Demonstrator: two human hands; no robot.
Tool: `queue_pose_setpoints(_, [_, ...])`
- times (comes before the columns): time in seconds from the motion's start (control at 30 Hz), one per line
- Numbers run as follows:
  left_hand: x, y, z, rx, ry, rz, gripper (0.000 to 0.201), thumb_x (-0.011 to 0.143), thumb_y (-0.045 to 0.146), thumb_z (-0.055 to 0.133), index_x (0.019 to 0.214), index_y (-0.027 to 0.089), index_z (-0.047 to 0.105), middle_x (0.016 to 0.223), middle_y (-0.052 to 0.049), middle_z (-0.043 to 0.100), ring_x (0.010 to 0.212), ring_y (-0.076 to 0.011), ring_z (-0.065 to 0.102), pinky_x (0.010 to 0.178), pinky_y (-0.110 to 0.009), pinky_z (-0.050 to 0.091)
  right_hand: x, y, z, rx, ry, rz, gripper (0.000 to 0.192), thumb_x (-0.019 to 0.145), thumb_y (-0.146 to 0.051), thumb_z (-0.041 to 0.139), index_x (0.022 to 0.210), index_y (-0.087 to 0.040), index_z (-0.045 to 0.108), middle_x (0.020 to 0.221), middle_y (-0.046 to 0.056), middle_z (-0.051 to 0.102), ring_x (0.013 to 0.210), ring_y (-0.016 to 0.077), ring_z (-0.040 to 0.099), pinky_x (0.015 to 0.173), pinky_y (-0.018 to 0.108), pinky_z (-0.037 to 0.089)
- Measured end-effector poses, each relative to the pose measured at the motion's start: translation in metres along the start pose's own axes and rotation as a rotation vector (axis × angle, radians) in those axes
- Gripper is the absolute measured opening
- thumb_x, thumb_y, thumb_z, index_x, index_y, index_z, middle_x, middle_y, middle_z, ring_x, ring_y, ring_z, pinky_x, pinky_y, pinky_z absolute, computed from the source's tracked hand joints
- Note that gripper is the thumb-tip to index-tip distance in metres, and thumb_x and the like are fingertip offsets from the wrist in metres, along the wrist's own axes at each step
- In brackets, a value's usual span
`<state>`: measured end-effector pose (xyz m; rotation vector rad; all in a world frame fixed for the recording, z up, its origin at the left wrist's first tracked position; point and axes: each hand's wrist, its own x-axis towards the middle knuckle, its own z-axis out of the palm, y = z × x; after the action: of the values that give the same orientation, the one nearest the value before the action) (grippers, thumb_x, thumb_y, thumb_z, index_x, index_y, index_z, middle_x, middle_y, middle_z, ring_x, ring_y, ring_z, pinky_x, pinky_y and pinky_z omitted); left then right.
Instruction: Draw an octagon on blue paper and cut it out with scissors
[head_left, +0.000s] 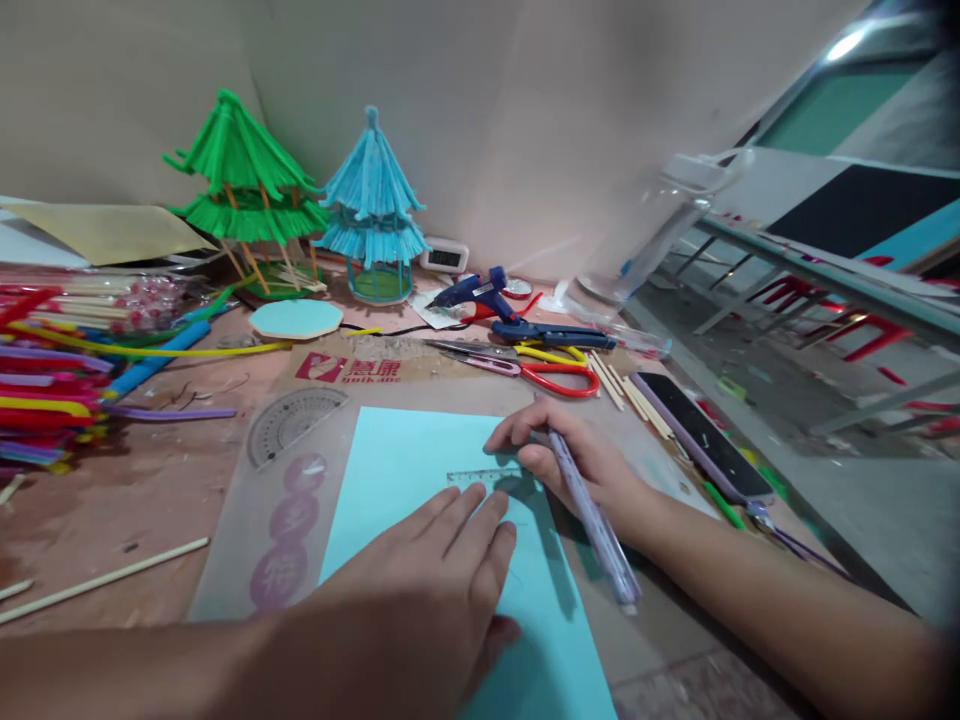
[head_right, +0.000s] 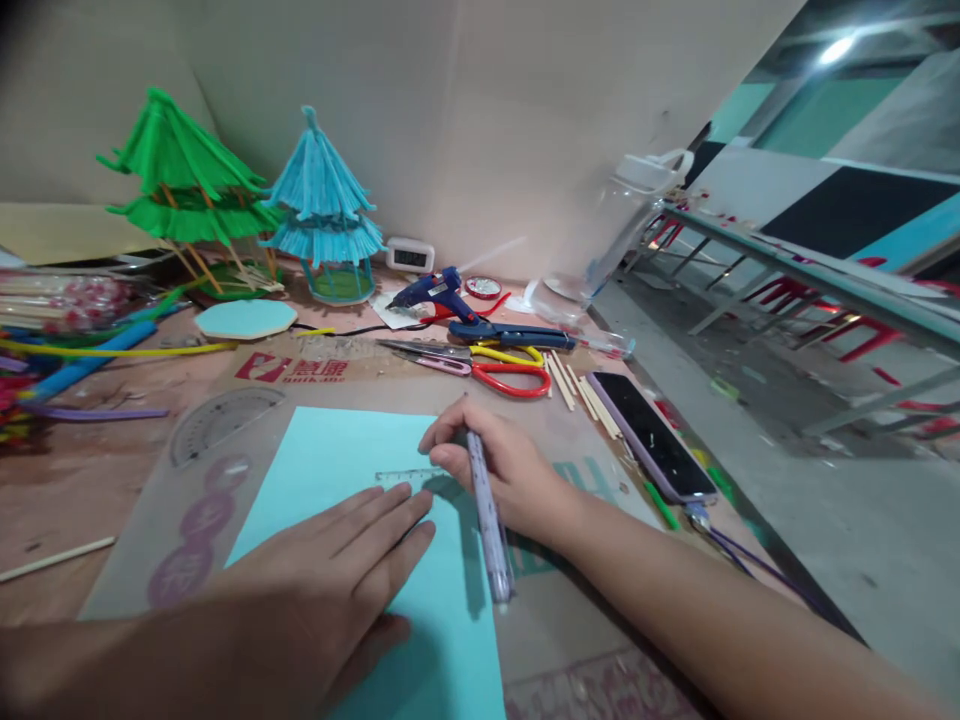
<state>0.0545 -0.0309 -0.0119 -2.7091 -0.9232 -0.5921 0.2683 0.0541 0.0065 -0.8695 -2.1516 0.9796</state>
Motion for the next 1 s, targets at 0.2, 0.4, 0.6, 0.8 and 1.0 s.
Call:
queue_pose_setpoints(0.2, [-0.006, 0.004, -0.001, 0.152, 0.085, -0.033, 0.042, 0.103, 0.025, 0.031, 0.118, 0.005, 0.064, 0.121, -0.016, 0.071, 0.109, -0.0271, 0.07, 0.095, -0.039, 0.044, -0.002, -0.001, -0.003, -0.084, -0.009, -0.078, 0.018, 0.101, -0.04, 0.054, 0.1, -0.023, 0.055, 0.099, 0.006, 0.07, 0.09, 0.0189, 0.066, 0.08, 0.033, 0.052])
queue_pose_setpoints(0.4, [-0.005, -0.002, -0.002, 0.17, 0.052, 0.028, 0.042, 0.103, 0.023, 0.033, 0.117, 0.005, 0.068, 0.118, -0.017, 0.073, 0.107, -0.0265, 0.07, 0.093, -0.039, 0.048, -0.004, -0.002, -0.004, -0.159, -0.057, -0.135, 0.01, 0.101, -0.034, 0.054, 0.103, -0.025, 0.054, 0.094, 0.006, 0.068, 0.084, 0.0204, 0.064, 0.074, 0.035, 0.052])
queue_pose_setpoints(0.6, [-0.008, -0.011, -0.003, 0.174, 0.041, 0.082, 0.039, 0.103, 0.022, 0.036, 0.117, 0.008, 0.069, 0.119, -0.016, 0.073, 0.107, -0.0259, 0.07, 0.093, -0.039, 0.049, -0.006, -0.007, -0.005, -0.277, -0.074, -0.195, 0.008, 0.1, -0.033, 0.057, 0.102, -0.027, 0.053, 0.09, 0.007, 0.07, 0.08, 0.0238, 0.065, 0.068, 0.038, 0.051])
queue_pose_setpoints(0.8, [-0.006, -0.011, 0.005, 0.178, 0.069, 0.106, 0.046, 0.103, 0.018, 0.027, 0.115, 0.007, 0.07, 0.114, -0.015, 0.075, 0.103, -0.0273, 0.071, 0.091, -0.042, 0.048, -0.008, -0.01, -0.004, -0.212, -0.036, -0.132, 0.024, 0.097, -0.05, 0.057, 0.105, -0.027, 0.059, 0.095, 0.008, 0.072, 0.086, 0.0252, 0.067, 0.076, 0.04, 0.052])
queue_pose_setpoints(1.0, [-0.007, -0.012, 0.005, 0.183, 0.094, 0.085, 0.041, 0.101, 0.021, 0.034, 0.116, 0.008, 0.069, 0.12, -0.016, 0.073, 0.109, -0.0278, 0.066, 0.095, -0.041, 0.044, -0.001, -0.017, -0.007, 0.366, 0.186, 0.185, 0.043, 0.099, -0.06, 0.041, 0.113, -0.026, 0.064, 0.1, 0.008, 0.067, 0.098, 0.0262, 0.064, 0.085, 0.042, 0.053])
